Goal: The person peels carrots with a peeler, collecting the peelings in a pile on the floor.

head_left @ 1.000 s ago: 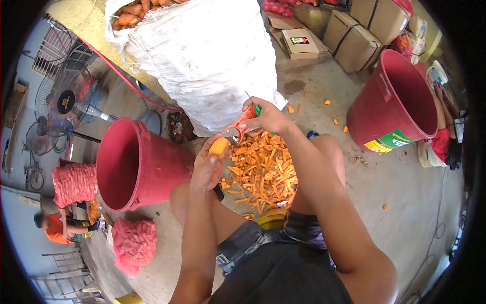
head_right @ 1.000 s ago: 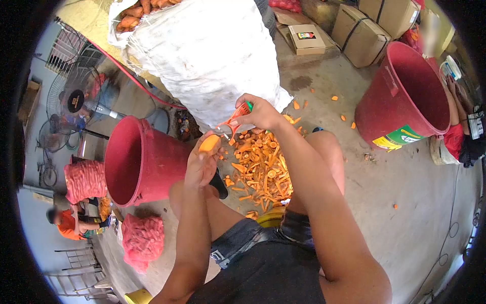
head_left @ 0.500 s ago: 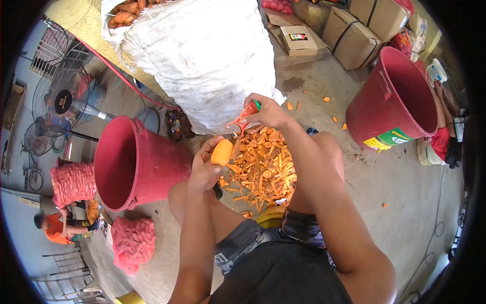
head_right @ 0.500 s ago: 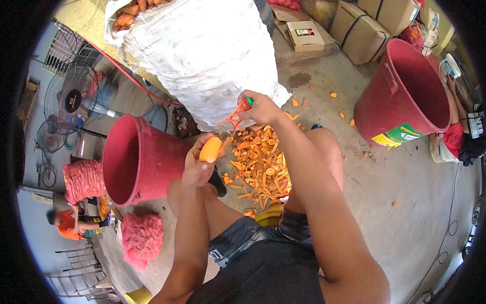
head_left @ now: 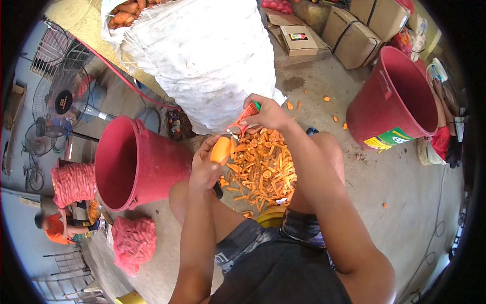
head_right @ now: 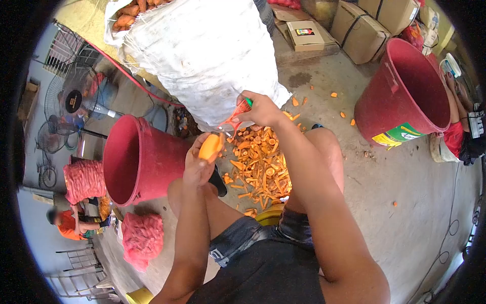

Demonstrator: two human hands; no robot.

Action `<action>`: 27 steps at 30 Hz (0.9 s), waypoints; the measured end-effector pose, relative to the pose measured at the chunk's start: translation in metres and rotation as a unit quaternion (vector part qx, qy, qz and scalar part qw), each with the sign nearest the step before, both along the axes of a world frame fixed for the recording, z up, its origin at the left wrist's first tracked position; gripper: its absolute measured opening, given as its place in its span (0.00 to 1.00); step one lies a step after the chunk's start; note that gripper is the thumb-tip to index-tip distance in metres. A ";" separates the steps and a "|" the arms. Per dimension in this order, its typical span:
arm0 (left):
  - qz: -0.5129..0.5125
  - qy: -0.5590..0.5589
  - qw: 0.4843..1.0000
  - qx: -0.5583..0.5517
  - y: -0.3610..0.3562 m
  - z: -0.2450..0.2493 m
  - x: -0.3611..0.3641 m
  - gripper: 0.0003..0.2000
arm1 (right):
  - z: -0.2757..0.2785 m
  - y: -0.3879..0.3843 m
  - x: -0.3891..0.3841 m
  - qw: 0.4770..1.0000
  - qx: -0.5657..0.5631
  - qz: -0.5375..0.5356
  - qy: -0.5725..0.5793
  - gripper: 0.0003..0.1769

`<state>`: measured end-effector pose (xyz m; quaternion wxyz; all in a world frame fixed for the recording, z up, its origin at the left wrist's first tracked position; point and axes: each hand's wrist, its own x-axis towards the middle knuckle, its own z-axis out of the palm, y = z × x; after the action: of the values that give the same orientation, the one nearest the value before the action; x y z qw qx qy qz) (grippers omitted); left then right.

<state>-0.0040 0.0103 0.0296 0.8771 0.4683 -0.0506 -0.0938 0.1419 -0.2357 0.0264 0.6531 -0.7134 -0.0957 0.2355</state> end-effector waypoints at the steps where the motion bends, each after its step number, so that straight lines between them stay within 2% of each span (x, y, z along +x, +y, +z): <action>1: -0.011 -0.022 0.999 -0.024 -0.002 0.003 -0.002 0.42 | -0.001 0.000 0.002 1.000 0.002 -0.002 0.000 0.24; 3: -0.020 -0.044 0.998 -0.047 -0.003 0.005 -0.004 0.44 | 0.005 0.003 0.002 0.999 0.017 0.012 -0.025 0.20; 5: 0.014 0.024 0.998 -0.057 -0.003 0.004 -0.001 0.43 | 0.017 0.003 -0.004 0.999 0.028 0.032 -0.005 0.20; 7: 0.035 0.021 0.999 -0.037 -0.006 -0.005 0.003 0.42 | 0.018 0.007 -0.014 0.998 0.039 0.049 0.020 0.21; 9: 0.049 0.016 0.999 -0.014 -0.007 -0.010 0.006 0.41 | 0.018 0.013 -0.021 0.987 0.089 0.085 -0.102 0.22; 11: 0.041 0.030 0.998 -0.021 -0.006 -0.013 0.008 0.40 | 0.023 0.013 -0.024 0.991 0.080 0.085 -0.071 0.23; 13: 0.039 0.033 0.999 -0.003 -0.006 -0.010 0.007 0.41 | 0.019 0.014 -0.023 0.984 0.078 0.073 -0.140 0.23; 17: 0.033 0.034 0.998 0.033 -0.008 -0.008 0.005 0.41 | 0.016 0.007 -0.017 0.992 0.048 0.080 -0.087 0.22; 20: 0.025 0.037 0.999 0.009 -0.008 -0.005 0.004 0.42 | 0.001 0.006 -0.005 0.994 0.048 0.076 -0.066 0.22; 22: 0.013 -0.002 1.000 -0.009 -0.003 0.004 -0.003 0.43 | -0.001 -0.002 0.006 0.998 -0.052 -0.028 -0.033 0.24; 23: 0.001 -0.039 0.999 -0.026 0.000 0.009 -0.006 0.45 | -0.004 -0.003 0.009 0.998 -0.048 -0.030 -0.031 0.24; 25: 0.023 -0.012 1.000 -0.013 0.007 0.003 -0.007 0.45 | 0.004 0.000 0.010 0.996 0.046 -0.017 -0.069 0.24; 27: 0.046 0.008 0.999 -0.008 0.006 -0.003 0.002 0.45 | 0.014 0.005 -0.002 0.997 0.041 -0.004 -0.062 0.23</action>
<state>-0.0017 0.0166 0.0268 0.8845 0.4624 -0.0228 -0.0571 0.1401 -0.2309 0.0401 0.6754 -0.6997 -0.1430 0.1842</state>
